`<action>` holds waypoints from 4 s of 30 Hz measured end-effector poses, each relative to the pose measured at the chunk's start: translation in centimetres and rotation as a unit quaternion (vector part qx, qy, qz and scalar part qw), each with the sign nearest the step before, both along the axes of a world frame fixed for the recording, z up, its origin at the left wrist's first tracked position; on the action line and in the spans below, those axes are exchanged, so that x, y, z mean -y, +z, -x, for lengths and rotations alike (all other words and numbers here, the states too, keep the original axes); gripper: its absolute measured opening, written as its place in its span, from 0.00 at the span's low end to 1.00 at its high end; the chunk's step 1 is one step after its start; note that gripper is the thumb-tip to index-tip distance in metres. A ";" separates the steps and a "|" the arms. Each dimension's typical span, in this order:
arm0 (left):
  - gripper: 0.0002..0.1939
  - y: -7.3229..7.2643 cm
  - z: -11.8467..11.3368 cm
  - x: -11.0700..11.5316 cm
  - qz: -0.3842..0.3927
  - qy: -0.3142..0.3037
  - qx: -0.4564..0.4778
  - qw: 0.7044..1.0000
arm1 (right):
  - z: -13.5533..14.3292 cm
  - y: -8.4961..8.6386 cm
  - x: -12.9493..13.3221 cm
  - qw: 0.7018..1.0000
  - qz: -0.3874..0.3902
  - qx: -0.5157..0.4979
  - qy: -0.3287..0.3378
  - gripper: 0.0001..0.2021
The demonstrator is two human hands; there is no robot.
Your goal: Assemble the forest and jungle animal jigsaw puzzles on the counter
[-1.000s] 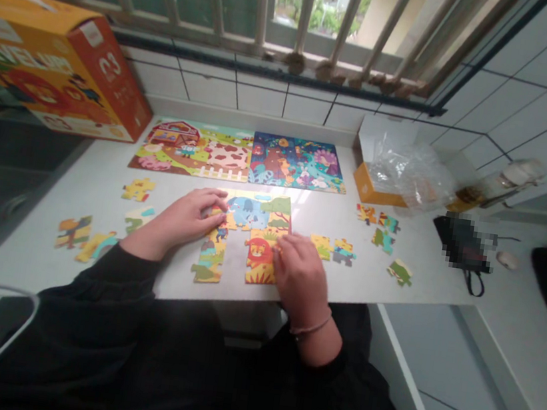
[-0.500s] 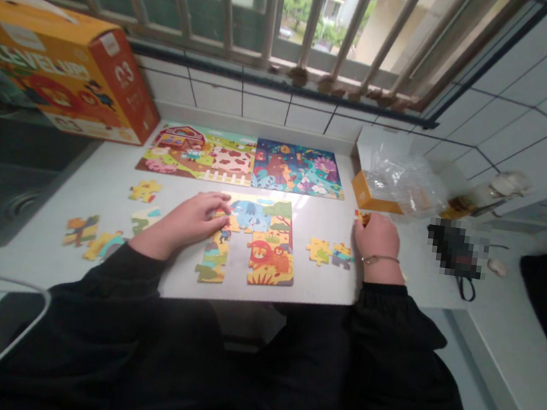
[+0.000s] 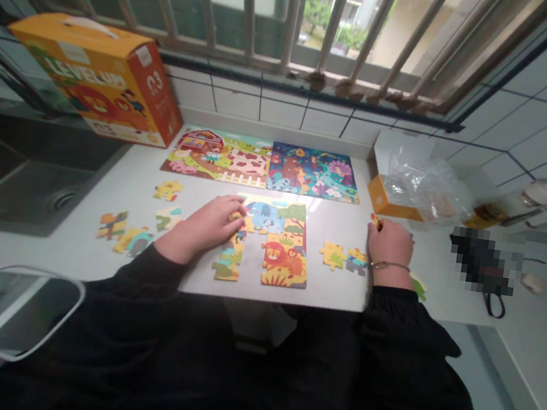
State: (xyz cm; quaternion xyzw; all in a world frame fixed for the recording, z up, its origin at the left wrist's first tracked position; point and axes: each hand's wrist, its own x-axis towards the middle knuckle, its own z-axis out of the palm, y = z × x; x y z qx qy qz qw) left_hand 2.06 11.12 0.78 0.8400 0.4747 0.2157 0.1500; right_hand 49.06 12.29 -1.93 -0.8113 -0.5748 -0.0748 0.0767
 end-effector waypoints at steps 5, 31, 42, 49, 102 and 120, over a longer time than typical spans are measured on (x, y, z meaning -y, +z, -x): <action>0.13 1.2 -0.6 4.8 -0.022 0.016 -0.055 0.998 | -0.3 -0.3 0.2 1.000 -0.020 -0.015 -0.007 0.21; 0.31 3.7 14.6 10.3 0.152 0.376 -0.249 0.879 | -0.7 0.4 0.2 0.999 -0.006 -0.052 -0.009 0.21; 0.35 3.2 15.1 10.5 0.191 0.387 -0.267 0.862 | -0.9 0.2 0.1 0.999 0.004 -0.040 -0.013 0.23; 0.31 2.5 15.4 10.1 0.165 0.246 -0.165 0.941 | -0.9 0.1 0.1 0.999 -0.004 -0.038 -0.009 0.24; 0.25 2.4 -0.9 6.5 0.250 0.156 0.265 0.918 | -1.8 -0.9 -0.2 0.998 -0.030 -0.057 0.003 0.25; 0.07 0.8 -4.5 6.8 0.068 0.105 0.009 0.992 | -1.7 -0.8 0.0 0.998 -0.035 -0.052 0.008 0.25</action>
